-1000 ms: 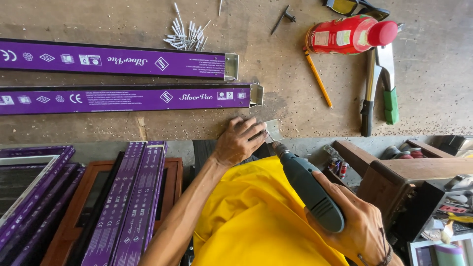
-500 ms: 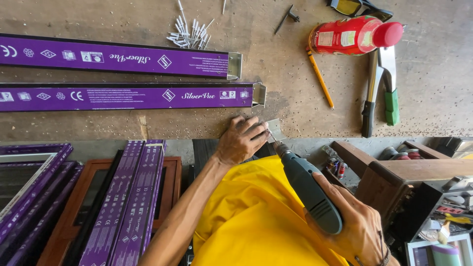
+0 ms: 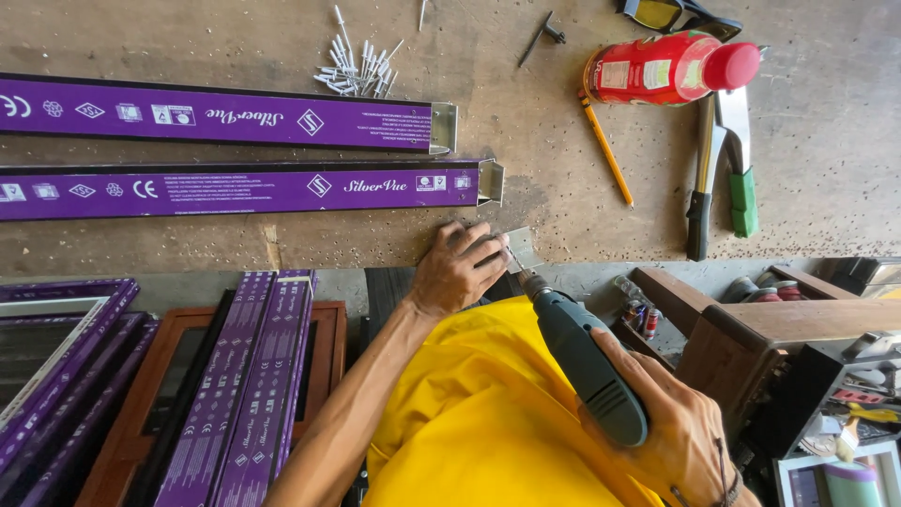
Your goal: The person is attaching metal brackets to long purple profiles. They mark the position with a pencil, drill a hole using a power drill, and then secure the bracket using a rivet gun.
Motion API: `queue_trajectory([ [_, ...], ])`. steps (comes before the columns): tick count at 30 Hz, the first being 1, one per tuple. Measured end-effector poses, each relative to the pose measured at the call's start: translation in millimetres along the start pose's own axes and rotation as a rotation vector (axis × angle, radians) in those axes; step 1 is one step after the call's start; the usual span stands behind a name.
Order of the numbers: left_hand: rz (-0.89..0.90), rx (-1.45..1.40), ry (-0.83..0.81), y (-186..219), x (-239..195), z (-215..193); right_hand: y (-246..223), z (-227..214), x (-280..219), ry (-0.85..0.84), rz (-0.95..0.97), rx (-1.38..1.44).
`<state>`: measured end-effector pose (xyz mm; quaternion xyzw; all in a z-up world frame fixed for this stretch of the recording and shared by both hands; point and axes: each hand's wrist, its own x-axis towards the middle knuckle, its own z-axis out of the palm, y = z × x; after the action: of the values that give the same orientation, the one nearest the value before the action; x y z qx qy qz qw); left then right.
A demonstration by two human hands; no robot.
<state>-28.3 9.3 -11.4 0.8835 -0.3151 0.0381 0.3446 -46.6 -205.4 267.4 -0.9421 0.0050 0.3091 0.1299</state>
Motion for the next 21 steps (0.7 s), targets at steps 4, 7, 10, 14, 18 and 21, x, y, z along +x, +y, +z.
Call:
queue_trajectory([
  [4,0.003,0.007,0.045,0.9,1.3,-3.4,-8.7,-6.5,8.2,-0.098,0.096,-0.118],
  [7,-0.006,-0.012,0.061,0.8,0.8,0.4,-16.2,-20.7,23.9,-0.280,0.132,-0.218],
  [10,-0.029,-0.027,0.046,1.1,4.7,-4.0,-25.4,-30.3,34.7,-0.279,0.124,-0.325],
  [14,-0.064,-0.036,0.056,1.2,5.6,-0.7,-30.3,-32.5,41.1,-0.269,0.071,-0.362],
  [18,-0.069,-0.045,0.037,1.0,5.0,2.0,-35.0,-37.7,48.6,-0.325,0.067,-0.426],
  [21,-0.076,-0.046,0.049,0.5,5.2,4.0,-36.4,-40.7,53.0,-0.315,0.019,-0.444],
])
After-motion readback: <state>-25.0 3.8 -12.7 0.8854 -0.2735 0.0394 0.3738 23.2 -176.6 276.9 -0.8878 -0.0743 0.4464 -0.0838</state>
